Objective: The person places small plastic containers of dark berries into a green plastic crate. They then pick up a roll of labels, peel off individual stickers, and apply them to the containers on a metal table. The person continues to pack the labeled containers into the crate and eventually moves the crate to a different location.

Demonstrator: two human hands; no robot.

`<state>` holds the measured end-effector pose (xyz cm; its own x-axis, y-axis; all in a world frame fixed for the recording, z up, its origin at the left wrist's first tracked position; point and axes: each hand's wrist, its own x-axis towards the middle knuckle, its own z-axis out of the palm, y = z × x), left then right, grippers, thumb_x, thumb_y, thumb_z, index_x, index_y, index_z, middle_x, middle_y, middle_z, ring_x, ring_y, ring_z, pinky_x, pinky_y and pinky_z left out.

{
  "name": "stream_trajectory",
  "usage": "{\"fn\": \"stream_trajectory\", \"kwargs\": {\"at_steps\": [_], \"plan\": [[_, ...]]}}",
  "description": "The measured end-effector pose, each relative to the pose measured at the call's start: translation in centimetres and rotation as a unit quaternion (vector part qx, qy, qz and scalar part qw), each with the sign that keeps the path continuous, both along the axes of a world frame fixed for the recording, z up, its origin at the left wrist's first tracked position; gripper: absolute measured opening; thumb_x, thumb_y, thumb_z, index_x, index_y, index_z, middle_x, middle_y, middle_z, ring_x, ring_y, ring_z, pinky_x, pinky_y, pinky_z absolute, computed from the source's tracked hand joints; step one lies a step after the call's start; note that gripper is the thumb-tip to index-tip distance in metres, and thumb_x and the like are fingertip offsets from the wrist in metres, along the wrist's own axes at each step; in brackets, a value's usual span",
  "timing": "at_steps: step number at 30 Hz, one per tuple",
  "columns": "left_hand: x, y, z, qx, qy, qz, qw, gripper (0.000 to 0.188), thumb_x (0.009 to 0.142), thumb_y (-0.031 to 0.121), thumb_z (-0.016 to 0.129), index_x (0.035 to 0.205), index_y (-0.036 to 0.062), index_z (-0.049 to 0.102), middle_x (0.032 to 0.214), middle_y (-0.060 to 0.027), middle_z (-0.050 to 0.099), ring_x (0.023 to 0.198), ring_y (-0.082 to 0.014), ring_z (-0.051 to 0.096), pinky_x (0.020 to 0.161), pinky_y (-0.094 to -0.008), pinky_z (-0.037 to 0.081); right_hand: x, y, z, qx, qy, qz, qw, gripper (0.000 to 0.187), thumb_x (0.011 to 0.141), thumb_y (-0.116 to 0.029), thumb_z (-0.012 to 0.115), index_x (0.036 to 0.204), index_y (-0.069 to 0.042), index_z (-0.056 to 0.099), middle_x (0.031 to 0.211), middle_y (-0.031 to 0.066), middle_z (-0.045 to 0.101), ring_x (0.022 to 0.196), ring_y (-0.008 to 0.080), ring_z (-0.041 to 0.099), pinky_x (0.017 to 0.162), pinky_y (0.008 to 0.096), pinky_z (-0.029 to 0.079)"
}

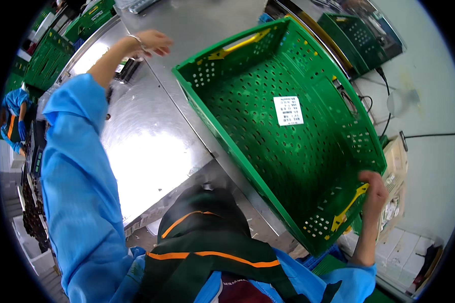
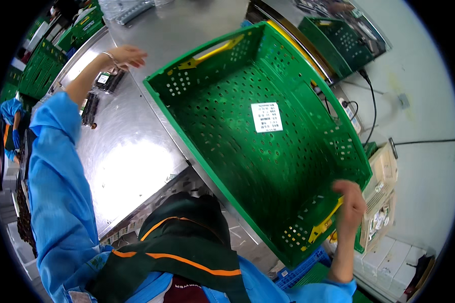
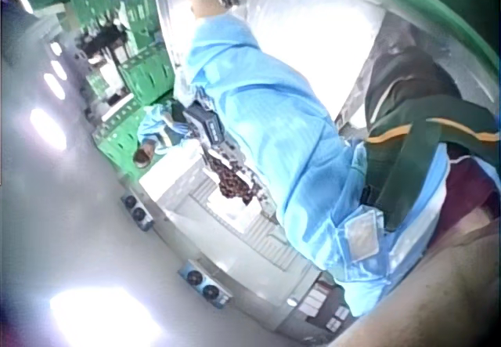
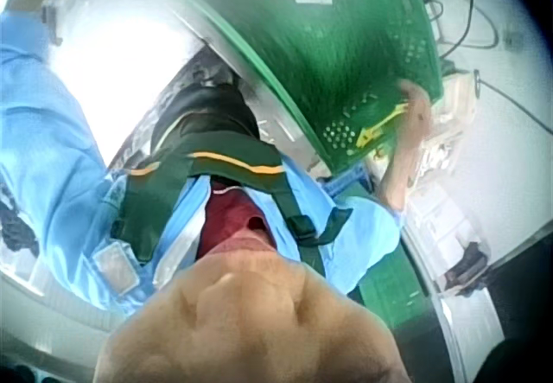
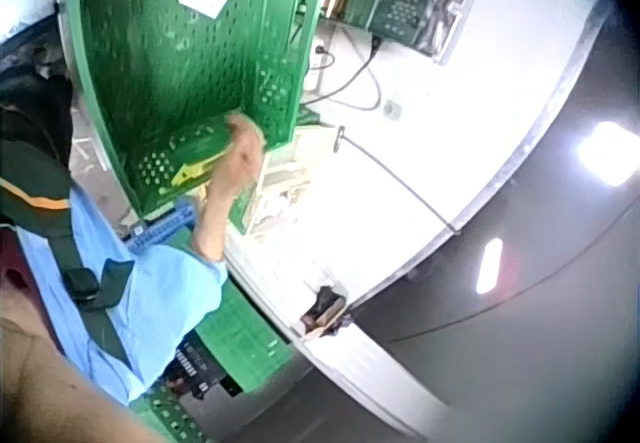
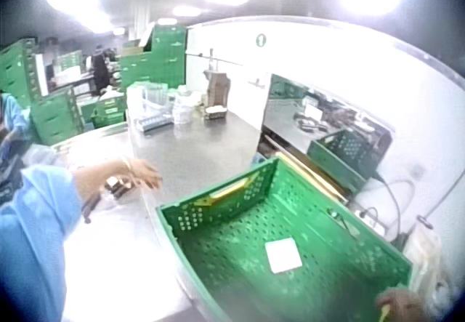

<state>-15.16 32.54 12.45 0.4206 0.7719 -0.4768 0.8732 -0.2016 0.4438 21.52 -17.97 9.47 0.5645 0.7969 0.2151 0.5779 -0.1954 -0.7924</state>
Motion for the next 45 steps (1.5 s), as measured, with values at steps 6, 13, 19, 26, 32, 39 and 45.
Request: {"fn": "stream_trajectory", "kwargs": {"at_steps": [6,13,19,26,32,39,45], "plan": [[2.1,-1.9,-8.7,-0.243,-0.131,-0.015,0.961,0.06,0.088,0.055,0.038,0.128,0.0107,0.046,0.125,-0.0093,0.05,0.112,-0.0217,0.048,0.095,-0.0355,0.037,-9.0,19.5,-0.3,0.048,-0.211,0.324,0.921,0.023,0.078,-0.006,0.059,0.101,-0.002,0.058,0.109,0.0146,0.055,0.098,0.0292,0.054,0.083,0.0351,0.043],[6.1,-4.7,-11.1,-0.307,-0.248,-0.106,0.913,0.034,0.089,0.032,0.054,0.108,0.0048,0.059,0.095,-0.0017,0.061,0.088,-0.0087,0.054,0.075,-0.0235,0.045,-9.3,31.5,-1.7,-0.028,-0.463,0.319,0.827,0.06,0.071,-0.01,0.063,0.127,-0.01,0.041,0.131,0.0135,0.038,0.12,0.0322,0.038,0.096,0.0445,0.031],[7.3,-5.7,-12.6,-0.413,-0.371,-0.054,0.83,0.032,0.079,0.01,0.064,0.109,0.0008,0.056,0.096,-0.0053,0.058,0.085,-0.0113,0.057,0.069,-0.0205,0.049,-7.5,31.3,-5.0,0.02,-0.456,0.255,0.853,0.039,0.069,-0.005,0.064,0.106,-0.011,0.053,0.117,0.0086,0.05,0.114,0.0322,0.043,0.096,0.0441,0.031],[7.8,-6.6,-12.9,-0.525,-0.414,0.051,0.742,0.041,0.069,-0.004,0.069,0.107,-0.0025,0.055,0.099,-0.0084,0.057,0.087,-0.0146,0.059,0.075,-0.0234,0.051,-7.9,31.6,-5.3,0.047,-0.499,0.214,0.838,0.022,0.069,-0.004,0.061,0.089,-0.012,0.058,0.102,0.004,0.056,0.104,0.0268,0.048,0.089,0.0362,0.031],[7.2,-4.1,1.3,-0.379,-0.739,-0.064,0.553,0.046,0.083,0.008,0.059,0.124,0.0022,0.038,0.111,-0.0132,0.055,0.098,-0.0208,0.058,0.086,-0.0293,0.048,-7.1,32.1,-4.5,0.034,-0.495,0.249,0.832,0.035,0.072,-0.004,0.058,0.107,-0.007,0.055,0.111,0.0129,0.056,0.106,0.0309,0.051,0.088,0.0401,0.038],[18.6,-14.3,-1.8,-0.352,-0.449,-0.265,0.777,0.036,0.074,0.005,0.065,0.11,0.0041,0.059,0.098,-0.0045,0.061,0.085,-0.0102,0.056,0.078,-0.0237,0.046,6.1,11.6,1.9,0.086,-0.309,-0.184,0.929,0.033,0.083,-0.005,0.054,0.116,-0.001,0.051,0.116,0.011,0.054,0.104,0.0219,0.052,0.089,0.0337,0.041],[28.1,-12.5,-20.9,-0.162,-0.356,-0.352,0.85,0.028,0.065,-0.001,0.064,0.092,0.0019,0.064,0.082,-0.0086,0.064,0.074,-0.0155,0.06,0.07,-0.0283,0.049,11.8,-10.3,-3.4,0.102,0.207,-0.481,0.846,0.016,0.084,-0.012,0.054,0.099,-0.007,0.058,0.093,0.0054,0.062,0.082,0.0146,0.057,0.071,0.0248,0.045]]}}
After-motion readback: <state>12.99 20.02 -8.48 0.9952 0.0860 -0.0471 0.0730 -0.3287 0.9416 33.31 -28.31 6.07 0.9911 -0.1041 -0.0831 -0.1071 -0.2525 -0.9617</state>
